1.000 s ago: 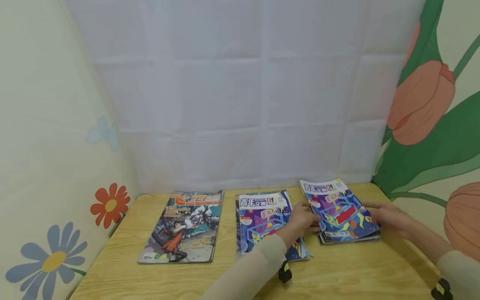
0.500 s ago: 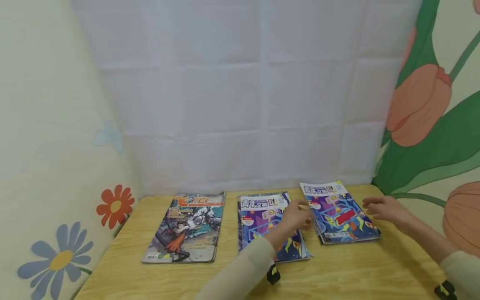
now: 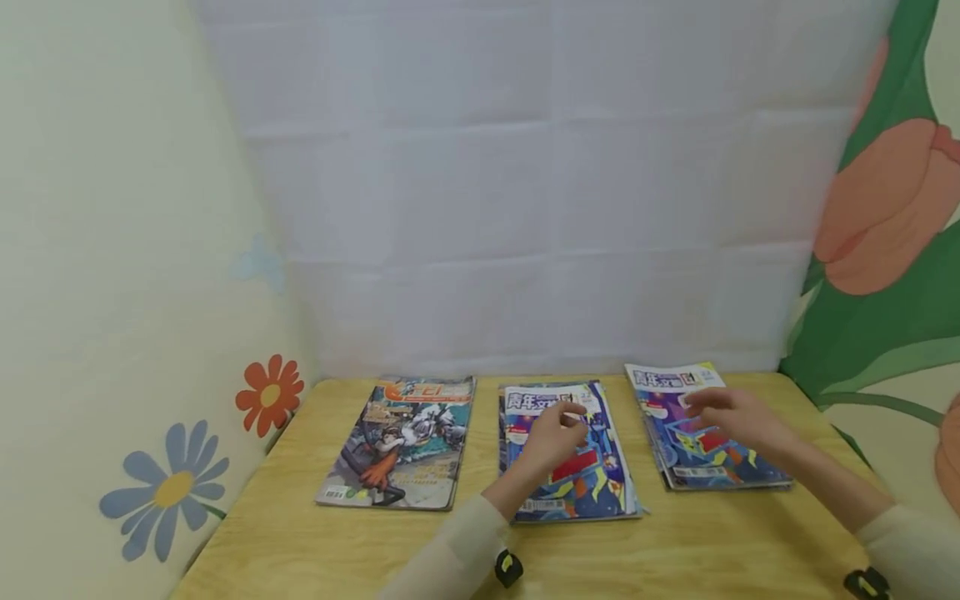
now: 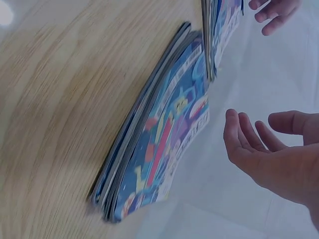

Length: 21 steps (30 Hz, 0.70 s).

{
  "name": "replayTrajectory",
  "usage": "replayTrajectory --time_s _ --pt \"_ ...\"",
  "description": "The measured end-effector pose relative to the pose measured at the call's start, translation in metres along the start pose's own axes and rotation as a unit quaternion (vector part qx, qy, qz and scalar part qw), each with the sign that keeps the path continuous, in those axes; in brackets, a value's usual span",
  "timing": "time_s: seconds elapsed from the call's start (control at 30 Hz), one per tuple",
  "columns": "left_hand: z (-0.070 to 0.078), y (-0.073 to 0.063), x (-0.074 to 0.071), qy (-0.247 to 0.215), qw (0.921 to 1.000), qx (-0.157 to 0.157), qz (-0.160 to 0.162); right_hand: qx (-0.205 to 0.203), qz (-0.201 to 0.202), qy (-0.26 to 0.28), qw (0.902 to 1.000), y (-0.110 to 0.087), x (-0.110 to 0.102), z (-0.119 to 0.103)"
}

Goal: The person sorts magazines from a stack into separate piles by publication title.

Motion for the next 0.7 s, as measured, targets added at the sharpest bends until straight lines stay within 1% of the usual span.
replayTrajectory --time_s 0.17,0.23,0.3,0.4,0.47,0.5,0.63,0.7 --pt "-0.009 -0.016 -0.026 0.044 0.9983 -0.014 0.034 -0.006 -0.012 0.032 0.9994 0.013 0.026 -0.001" --pt "-0.011 -0.021 -0.034 0.057 0.9969 -0.024 0.048 -0.005 -0.016 0.054 0.9984 0.019 0.037 0.000" --pt "-0.012 -0.024 -0.040 0.061 0.9960 -0.025 0.060 -0.004 -0.020 0.067 0.9976 0.024 0.047 0.002" --pt "-0.014 -0.028 -0.049 0.062 0.9947 -0.030 0.076 -0.012 -0.031 0.068 0.9971 0.031 0.061 0.004" --pt "-0.016 -0.031 -0.054 0.079 0.9927 -0.034 0.085 -0.013 -0.038 0.064 0.9972 0.035 0.069 0.005" --pt "-0.017 -0.032 -0.056 0.089 0.9912 -0.042 0.088 -0.013 -0.042 0.058 0.9973 0.037 0.072 0.006" --pt "-0.022 -0.037 -0.063 0.123 0.9868 -0.053 0.090 0.017 -0.039 0.048 0.9979 0.044 0.084 0.007" --pt "-0.024 -0.038 -0.066 0.132 0.9858 -0.059 0.086 0.038 -0.035 0.044 0.9977 0.046 0.089 0.007"
Point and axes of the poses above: each hand's wrist, its own y-axis towards the middle knuckle, its own x-axis out of the palm, z = x × y, the point moved 1 cm from there along y, towards the middle knuckle, and after that the axes turned 6 degrees about y, right-handed, at the moved point
